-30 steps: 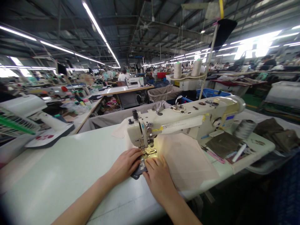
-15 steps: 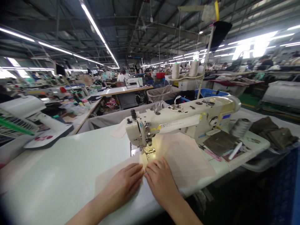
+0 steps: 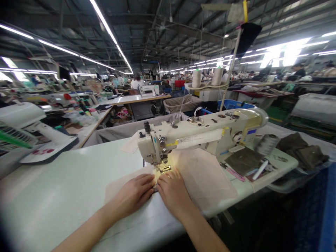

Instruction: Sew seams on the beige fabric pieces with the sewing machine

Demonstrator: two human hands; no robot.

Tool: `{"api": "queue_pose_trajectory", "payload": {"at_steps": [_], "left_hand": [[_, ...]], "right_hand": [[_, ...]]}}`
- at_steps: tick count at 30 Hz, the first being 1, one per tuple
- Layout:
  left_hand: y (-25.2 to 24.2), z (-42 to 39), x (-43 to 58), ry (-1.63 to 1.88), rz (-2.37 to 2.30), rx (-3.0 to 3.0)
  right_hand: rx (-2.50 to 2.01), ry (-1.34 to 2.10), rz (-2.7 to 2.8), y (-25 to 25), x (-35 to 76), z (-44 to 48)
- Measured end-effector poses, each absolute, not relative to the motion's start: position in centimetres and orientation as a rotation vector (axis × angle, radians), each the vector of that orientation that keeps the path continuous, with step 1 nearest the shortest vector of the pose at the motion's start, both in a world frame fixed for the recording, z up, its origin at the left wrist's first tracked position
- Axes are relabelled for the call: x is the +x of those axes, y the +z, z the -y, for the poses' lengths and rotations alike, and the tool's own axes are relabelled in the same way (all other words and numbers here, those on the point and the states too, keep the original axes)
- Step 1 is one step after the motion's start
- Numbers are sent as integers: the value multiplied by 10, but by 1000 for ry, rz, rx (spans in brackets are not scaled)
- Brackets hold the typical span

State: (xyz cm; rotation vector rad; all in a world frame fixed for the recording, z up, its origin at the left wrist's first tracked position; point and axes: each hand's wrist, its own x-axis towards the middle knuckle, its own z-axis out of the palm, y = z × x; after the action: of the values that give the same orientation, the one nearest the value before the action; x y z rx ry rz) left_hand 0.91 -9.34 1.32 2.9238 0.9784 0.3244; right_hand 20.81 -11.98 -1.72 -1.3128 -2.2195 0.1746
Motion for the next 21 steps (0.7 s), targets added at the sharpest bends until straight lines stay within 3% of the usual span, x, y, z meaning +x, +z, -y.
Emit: {"api": "queue_pose_trajectory", "payload": {"at_steps": [11, 21], "left_hand": [[18, 52, 3, 373, -979, 2887], [11, 51, -2, 499, -959, 2865]], "right_hand": [[-1338, 84, 2238, -10, 206, 107], [-1320, 141, 2168, -33, 210, 130]]}}
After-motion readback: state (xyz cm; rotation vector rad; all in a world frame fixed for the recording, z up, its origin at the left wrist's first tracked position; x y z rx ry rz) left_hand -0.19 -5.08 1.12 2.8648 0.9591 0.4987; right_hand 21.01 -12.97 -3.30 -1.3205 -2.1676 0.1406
